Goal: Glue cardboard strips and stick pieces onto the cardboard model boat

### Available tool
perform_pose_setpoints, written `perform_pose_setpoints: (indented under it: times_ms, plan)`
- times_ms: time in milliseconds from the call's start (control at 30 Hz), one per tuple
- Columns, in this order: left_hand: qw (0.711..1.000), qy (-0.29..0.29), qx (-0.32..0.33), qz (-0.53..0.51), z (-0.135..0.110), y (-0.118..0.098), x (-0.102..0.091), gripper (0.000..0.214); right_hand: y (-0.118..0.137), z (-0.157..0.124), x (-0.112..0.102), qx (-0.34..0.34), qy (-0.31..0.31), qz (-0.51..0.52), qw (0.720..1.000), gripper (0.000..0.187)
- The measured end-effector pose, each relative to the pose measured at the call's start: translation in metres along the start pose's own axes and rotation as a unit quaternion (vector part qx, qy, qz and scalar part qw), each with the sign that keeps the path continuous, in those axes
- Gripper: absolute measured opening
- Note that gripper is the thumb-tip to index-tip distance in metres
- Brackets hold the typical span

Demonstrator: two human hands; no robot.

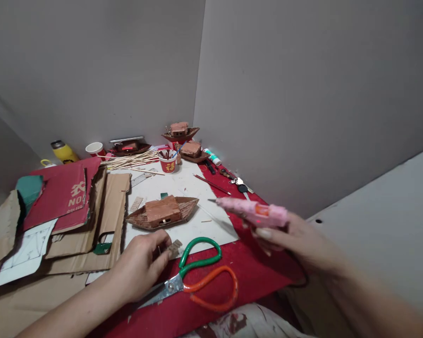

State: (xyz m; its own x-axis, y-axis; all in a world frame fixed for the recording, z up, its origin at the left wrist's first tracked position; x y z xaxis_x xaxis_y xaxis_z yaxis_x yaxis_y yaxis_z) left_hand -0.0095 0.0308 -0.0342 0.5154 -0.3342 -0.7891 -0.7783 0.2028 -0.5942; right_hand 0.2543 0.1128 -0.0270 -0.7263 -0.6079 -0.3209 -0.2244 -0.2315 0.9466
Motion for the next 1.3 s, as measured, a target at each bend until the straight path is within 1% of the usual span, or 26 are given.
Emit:
perform_pose_setpoints:
  times_ms: [33,100,167,267,400,467,633,700,733,767,867,933,1133,1300]
  plan:
    - [0.999,-0.043,0.017,-0.002,-0.001,0.000,-0.005,0.013,0.004,0.007,0.011,-0.002,0.048,-0.001,0.999,0.041]
    - [0.989,-0.136,0.053,0.006,-0.004,0.001,-0.016,0.009,0.014,0.019,0.028,-0.015,0.110,0.007,0.994,0.048]
    - [0.975,-0.206,0.084,0.019,-0.007,0.002,-0.026,0.006,0.025,0.030,0.039,-0.038,0.137,0.003,0.990,0.047]
    - [0.956,-0.271,0.105,0.030,-0.009,0.005,-0.038,0.011,0.036,0.044,0.052,-0.059,0.156,-0.034,0.985,0.040]
    - [0.944,-0.317,0.091,0.014,-0.008,0.016,-0.043,0.009,0.036,0.059,0.066,-0.064,0.159,-0.124,0.977,0.027]
    - [0.942,-0.325,0.083,0.000,-0.005,0.022,-0.042,0.008,0.033,0.063,0.072,-0.069,0.169,-0.167,0.969,0.023]
    - [0.936,-0.344,0.073,-0.018,0.000,0.032,-0.037,0.011,0.024,0.068,0.079,-0.058,0.178,-0.228,0.955,0.026]
    - [0.937,-0.344,0.063,-0.018,0.001,0.035,-0.035,0.012,0.019,0.069,0.080,-0.052,0.187,-0.237,0.952,0.020]
    - [0.938,-0.340,0.057,-0.020,0.001,0.036,-0.034,0.012,0.017,0.069,0.080,-0.054,0.193,-0.238,0.950,0.017]
    - [0.941,-0.335,0.053,-0.024,0.002,0.037,-0.034,0.012,0.015,0.069,0.081,-0.056,0.201,-0.237,0.949,0.019]
    - [0.946,-0.319,0.049,-0.038,0.003,0.038,-0.031,0.012,0.011,0.070,0.084,-0.059,0.225,-0.230,0.945,0.038]
    - [0.945,-0.319,0.053,-0.038,0.003,0.039,-0.031,0.012,0.010,0.070,0.086,-0.051,0.236,-0.224,0.944,0.043]
    - [0.947,-0.316,0.061,-0.018,0.003,0.039,-0.029,0.011,0.020,0.075,0.088,-0.059,0.239,-0.179,0.953,0.041]
    - [0.946,-0.317,0.061,-0.012,0.005,0.038,-0.029,0.012,0.018,0.074,0.085,-0.031,0.238,-0.150,0.959,0.040]
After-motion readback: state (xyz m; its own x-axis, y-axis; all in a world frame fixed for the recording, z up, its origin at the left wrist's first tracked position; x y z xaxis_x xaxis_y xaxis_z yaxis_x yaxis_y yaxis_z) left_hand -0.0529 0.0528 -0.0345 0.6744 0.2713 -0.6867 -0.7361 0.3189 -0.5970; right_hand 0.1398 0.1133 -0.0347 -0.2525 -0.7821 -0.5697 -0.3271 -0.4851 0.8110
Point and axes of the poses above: each hand's wrist, its own z-axis towards the middle knuckle, its own x-axis out of the palm, y = z × x, the point moved 6 cm from there along z, towards the middle knuckle, and after that the axes turned 12 degrees about y, right-handed, at the moved point
